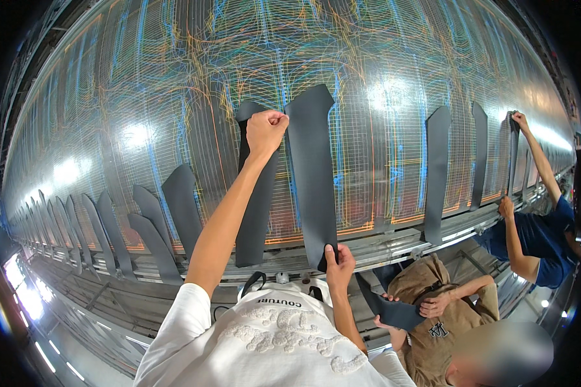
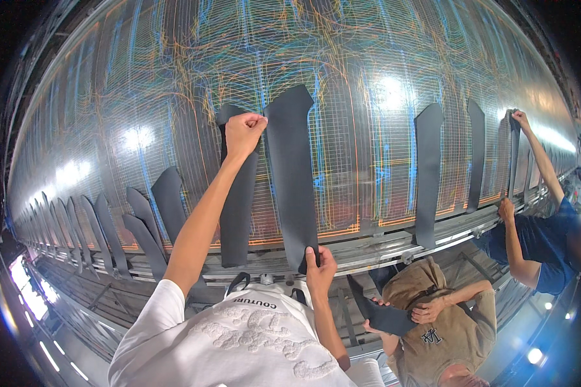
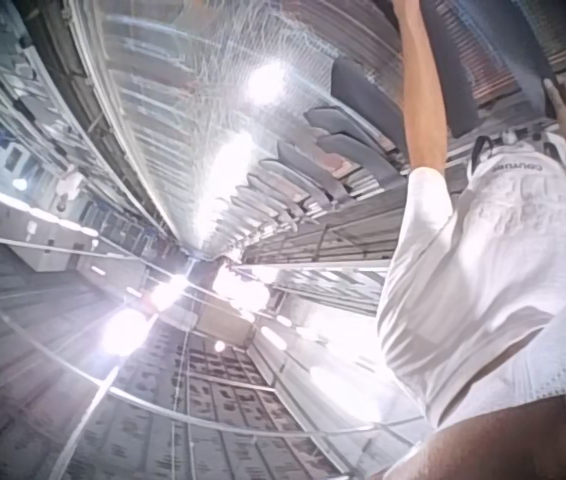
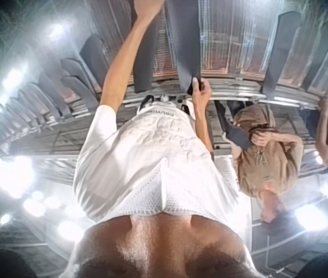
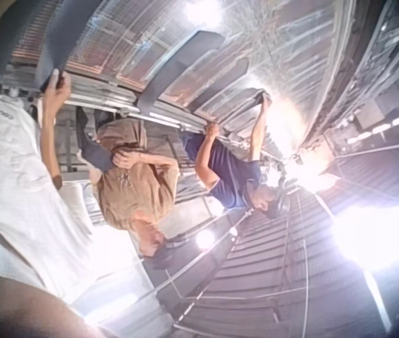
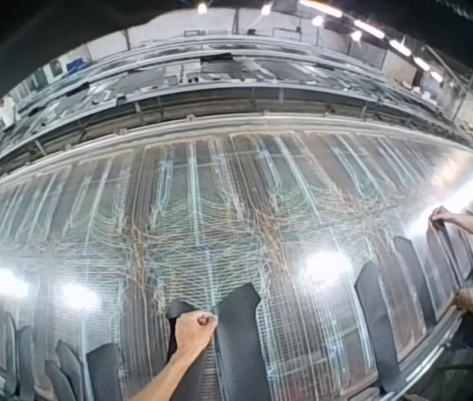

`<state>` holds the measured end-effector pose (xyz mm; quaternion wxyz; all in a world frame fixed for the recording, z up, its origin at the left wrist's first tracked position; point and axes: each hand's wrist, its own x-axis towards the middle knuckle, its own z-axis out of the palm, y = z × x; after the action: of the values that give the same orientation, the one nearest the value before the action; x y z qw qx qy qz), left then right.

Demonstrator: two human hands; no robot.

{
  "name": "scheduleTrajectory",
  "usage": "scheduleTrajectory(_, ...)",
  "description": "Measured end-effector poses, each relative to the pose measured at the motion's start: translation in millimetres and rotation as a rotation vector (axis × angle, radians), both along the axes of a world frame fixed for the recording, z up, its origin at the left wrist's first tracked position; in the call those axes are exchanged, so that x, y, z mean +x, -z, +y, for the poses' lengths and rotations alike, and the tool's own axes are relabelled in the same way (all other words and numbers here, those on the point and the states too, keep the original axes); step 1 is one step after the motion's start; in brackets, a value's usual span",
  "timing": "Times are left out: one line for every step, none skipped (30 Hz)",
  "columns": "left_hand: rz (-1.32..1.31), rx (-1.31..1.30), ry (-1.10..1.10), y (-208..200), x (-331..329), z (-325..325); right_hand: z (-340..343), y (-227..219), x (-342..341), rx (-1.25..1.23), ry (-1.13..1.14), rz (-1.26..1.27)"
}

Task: The person attaches long, dark, flexible strips to a curved, illuminated grid structure. They align and press the strips into place along the grid, working alongside two other people who perform the same task on adjacent sections.

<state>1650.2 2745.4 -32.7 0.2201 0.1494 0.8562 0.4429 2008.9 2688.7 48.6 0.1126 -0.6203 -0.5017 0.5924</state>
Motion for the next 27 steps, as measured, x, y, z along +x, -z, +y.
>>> scheduleTrajectory(-0.006,-0.005,0.007,0.3,-0.5,-1.1,-1.4,2.8,1.2,0.003,0.006,0.015)
scheduleTrajectory(-0.011,-0.010,0.015,0.6,-0.6,-2.1,-3.3,4.4,3.1,0.012,0.002,0.013)
scheduleTrajectory(-0.016,-0.013,0.024,-0.7,-0.5,-1.9,-5.1,6.1,5.5,0.022,-0.001,0.011)
scheduleTrajectory(-0.010,-0.012,0.017,-1.8,0.5,-1.1,-6.1,7.6,6.6,0.033,-0.004,0.010)
scheduleTrajectory(-0.005,-0.012,0.010,-2.9,2.1,0.2,-6.4,9.0,6.1,0.034,0.005,0.015)
scheduleTrajectory(-0.002,-0.012,0.003,-2.7,3.9,0.0,-7.4,9.8,6.2,0.034,0.013,0.019)
scheduleTrajectory(0.007,-0.015,0.001,-2.4,4.1,-0.2,-8.4,10.3,6.4,0.034,0.022,0.022)
scheduleTrajectory(0.015,-0.017,0.001,-2.1,3.9,0.2,-9.3,10.8,6.4,0.029,0.025,0.019)
scheduleTrajectory(0.024,-0.019,-0.001,-1.9,3.6,0.5,-9.2,11.1,5.8,0.024,0.027,0.016)
scheduleTrajectory(0.020,-0.020,-0.008,-1.9,4.0,0.7,-8.9,11.2,5.4,0.019,0.029,0.014)
scheduleTrajectory(0.016,-0.021,-0.014,-1.8,4.5,1.0,-8.2,9.9,4.8,0.014,0.026,0.006)
scheduleTrajectory(0.014,-0.022,-0.020,-1.6,4.5,1.0,-7.2,7.9,3.7,0.009,0.023,0.000)
scheduleTrajectory(0.015,-0.021,-0.024,-1.4,4.3,0.9,-6.6,6.8,3.1,0.004,0.020,-0.006)
scheduleTrajectory(0.016,-0.020,-0.027,-1.3,4.0,0.7,-6.2,6.9,3.0,0.004,0.017,-0.014)
scheduleTrajectory(0.016,-0.019,-0.029,-1.5,4.2,1.0,-6.1,6.8,3.4,0.003,0.017,-0.023)
scheduleTrajectory(0.017,-0.021,-0.030,-1.7,4.5,1.2,-6.1,6.8,3.6,0.003,0.016,-0.032)
scheduleTrajectory(0.019,-0.024,-0.032,-1.9,4.7,1.4,-5.9,6.9,3.5,0.007,0.020,-0.030)
scheduleTrajectory(0.021,-0.026,-0.033,-2.0,5.2,1.5,-5.9,6.9,3.4,0.011,0.024,-0.030)
scheduleTrajectory(0.011,-0.029,-0.032,-2.0,5.4,1.5,-6.1,6.7,3.5,0.015,0.028,-0.029)
scheduleTrajectory(0.001,-0.031,-0.031,-2.0,5.1,1.5,-6.4,7.3,4.2,0.018,0.026,-0.034)
scheduleTrajectory(-0.008,-0.034,-0.031,-1.8,4.8,1.6,-6.8,8.9,5.1,0.020,0.023,-0.037)
scheduleTrajectory(0.000,-0.038,-0.031,-1.5,4.7,1.8,-7.1,9.9,5.6,0.021,0.020,-0.041)
scheduleTrajectory(0.008,-0.041,-0.032,-1.2,4.6,2.1,-6.9,9.7,5.2,0.020,0.019,-0.042)
scheduleTrajectory(0.015,-0.045,-0.032,-0.2,4.7,2.0,-6.8,8.6,4.3,0.019,0.019,-0.044)
scheduleTrajectory(0.011,-0.032,-0.038,0.9,4.9,1.8,-6.7,7.7,3.5,0.017,0.018,-0.045)
scheduleTrajectory(0.006,-0.019,-0.043,2.0,5.2,1.6,-6.8,7.1,2.8,0.009,0.026,-0.028)
scheduleTrajectory(0.003,-0.006,-0.049,2.4,5.2,1.6,-6.8,6.7,1.9,0.002,0.034,-0.010)
